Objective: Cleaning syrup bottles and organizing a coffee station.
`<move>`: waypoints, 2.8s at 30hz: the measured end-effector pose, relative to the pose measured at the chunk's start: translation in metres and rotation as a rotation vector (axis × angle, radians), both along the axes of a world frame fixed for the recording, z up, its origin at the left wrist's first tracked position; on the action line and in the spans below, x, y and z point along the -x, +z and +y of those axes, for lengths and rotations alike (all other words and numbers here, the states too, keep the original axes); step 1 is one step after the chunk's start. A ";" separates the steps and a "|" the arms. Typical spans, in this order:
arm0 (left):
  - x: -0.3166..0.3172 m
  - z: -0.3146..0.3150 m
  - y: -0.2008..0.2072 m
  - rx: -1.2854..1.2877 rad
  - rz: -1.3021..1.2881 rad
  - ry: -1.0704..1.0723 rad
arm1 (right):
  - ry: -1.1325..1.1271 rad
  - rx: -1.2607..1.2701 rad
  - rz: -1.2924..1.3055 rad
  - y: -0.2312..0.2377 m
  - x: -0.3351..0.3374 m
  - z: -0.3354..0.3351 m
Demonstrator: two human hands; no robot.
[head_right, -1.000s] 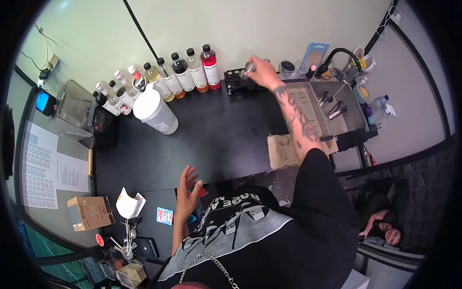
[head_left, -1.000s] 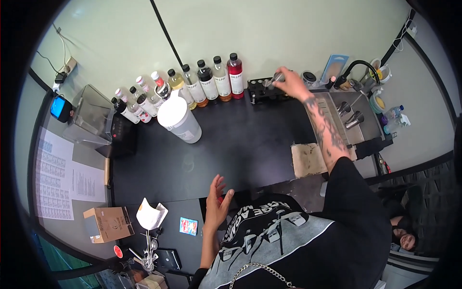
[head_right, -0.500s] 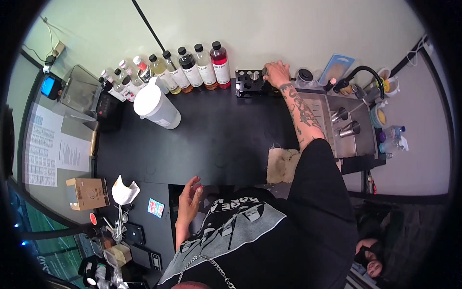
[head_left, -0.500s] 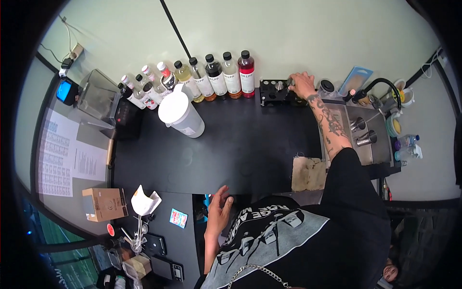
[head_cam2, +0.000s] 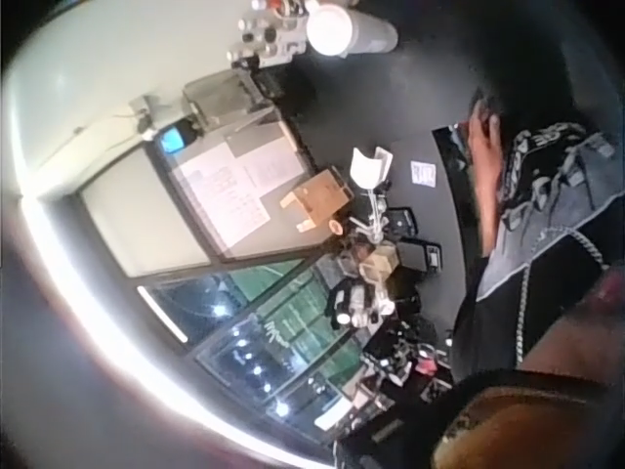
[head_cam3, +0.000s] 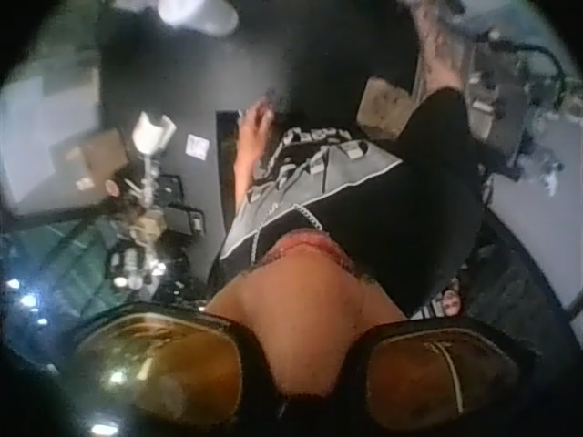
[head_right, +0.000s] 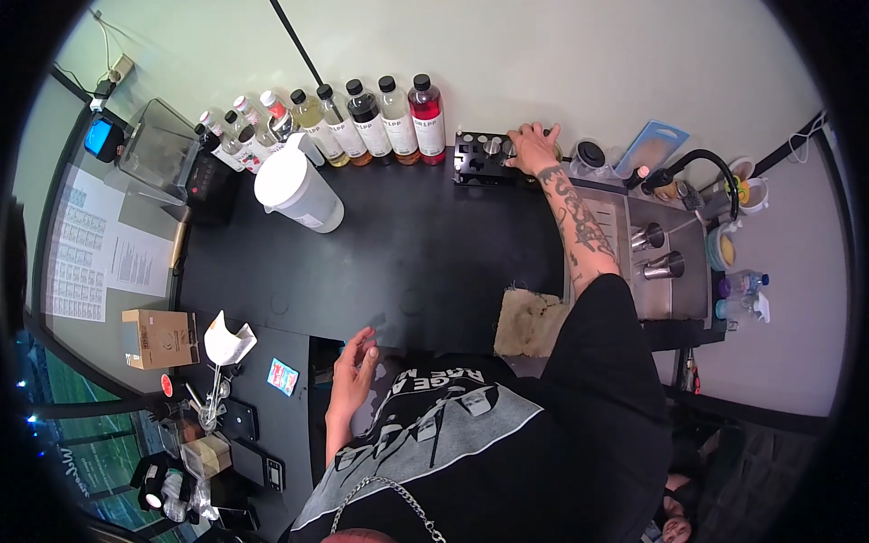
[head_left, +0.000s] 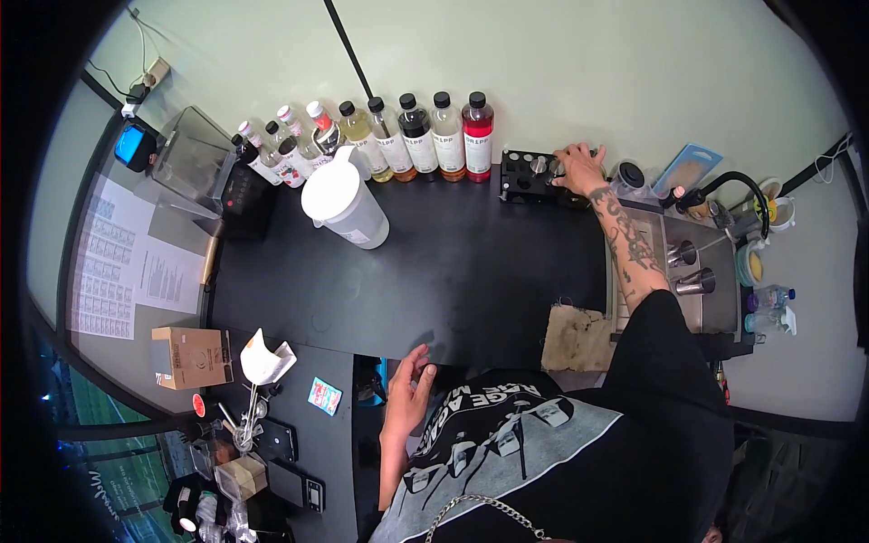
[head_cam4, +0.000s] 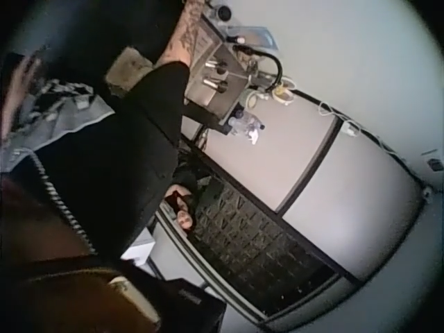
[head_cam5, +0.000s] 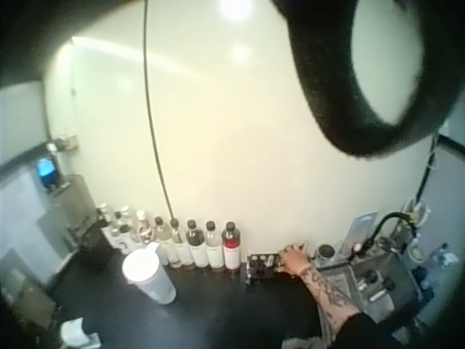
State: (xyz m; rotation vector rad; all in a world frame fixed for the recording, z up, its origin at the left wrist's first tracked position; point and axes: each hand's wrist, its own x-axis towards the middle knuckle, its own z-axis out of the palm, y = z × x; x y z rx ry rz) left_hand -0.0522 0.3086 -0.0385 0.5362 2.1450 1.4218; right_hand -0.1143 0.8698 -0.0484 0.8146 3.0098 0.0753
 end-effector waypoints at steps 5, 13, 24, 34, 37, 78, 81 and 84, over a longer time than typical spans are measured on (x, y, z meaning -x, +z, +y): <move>0.005 0.012 0.001 0.024 -0.014 -0.020 | 0.074 -0.014 0.047 -0.011 0.000 0.015; 0.007 0.003 0.027 0.084 0.079 -0.086 | 0.080 -0.190 0.465 -0.020 -0.011 -0.020; 0.038 -0.107 0.017 -0.062 0.153 0.218 | 0.543 0.255 0.597 -0.075 -0.029 -0.314; 0.107 -0.354 0.024 0.420 0.314 0.824 | 0.519 0.377 -0.439 -0.092 0.015 -0.494; 0.130 -0.436 -0.003 0.517 0.459 0.926 | 0.476 0.384 -0.489 -0.090 0.014 -0.500; -0.076 0.017 0.004 0.002 -0.114 -0.853 | -0.079 0.979 0.694 -0.073 -0.390 -0.446; -0.084 0.018 0.009 -0.023 -0.125 -0.824 | -0.112 0.996 0.714 -0.071 -0.401 -0.442; -0.083 0.019 0.005 -0.028 -0.107 -0.808 | -0.070 0.987 0.724 -0.068 -0.392 -0.433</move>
